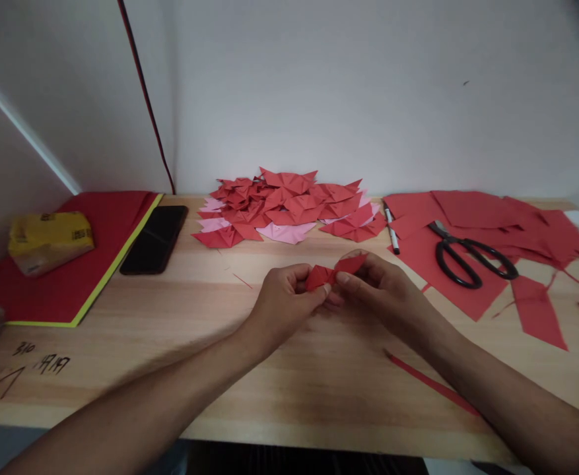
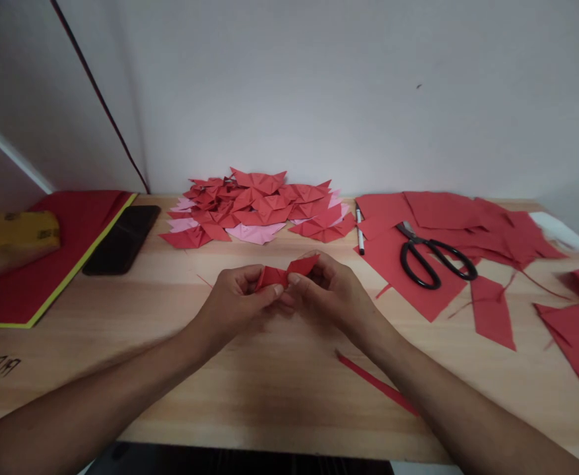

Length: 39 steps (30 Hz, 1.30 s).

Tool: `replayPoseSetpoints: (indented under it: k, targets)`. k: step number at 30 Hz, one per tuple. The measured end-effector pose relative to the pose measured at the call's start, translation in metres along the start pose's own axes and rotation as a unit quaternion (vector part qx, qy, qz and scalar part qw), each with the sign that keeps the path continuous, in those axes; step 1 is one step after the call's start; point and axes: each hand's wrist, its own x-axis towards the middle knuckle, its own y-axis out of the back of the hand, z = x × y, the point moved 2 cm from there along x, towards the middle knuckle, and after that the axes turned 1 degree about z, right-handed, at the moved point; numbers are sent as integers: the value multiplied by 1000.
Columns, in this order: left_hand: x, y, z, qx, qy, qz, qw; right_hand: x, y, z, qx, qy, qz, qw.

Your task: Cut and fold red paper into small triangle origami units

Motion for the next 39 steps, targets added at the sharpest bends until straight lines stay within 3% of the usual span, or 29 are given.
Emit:
replayPoseSetpoints:
  k: [16,31,35,39]
  targets:
    - [-3,-2,5,2,-18,-5,1000,0,-1,-1,-1,-4,-81,997]
    - [-4,-3,4,13,0,-64,998,-2,0,-5,-42,6,-92,995]
    - [-4,-2,5,-9,4,-47,999,-1,1,-2,10,-29,-70,997]
    - [-3,-1,6,-9,-6,-40,999,0,-2,-3,10,-1,-66,998]
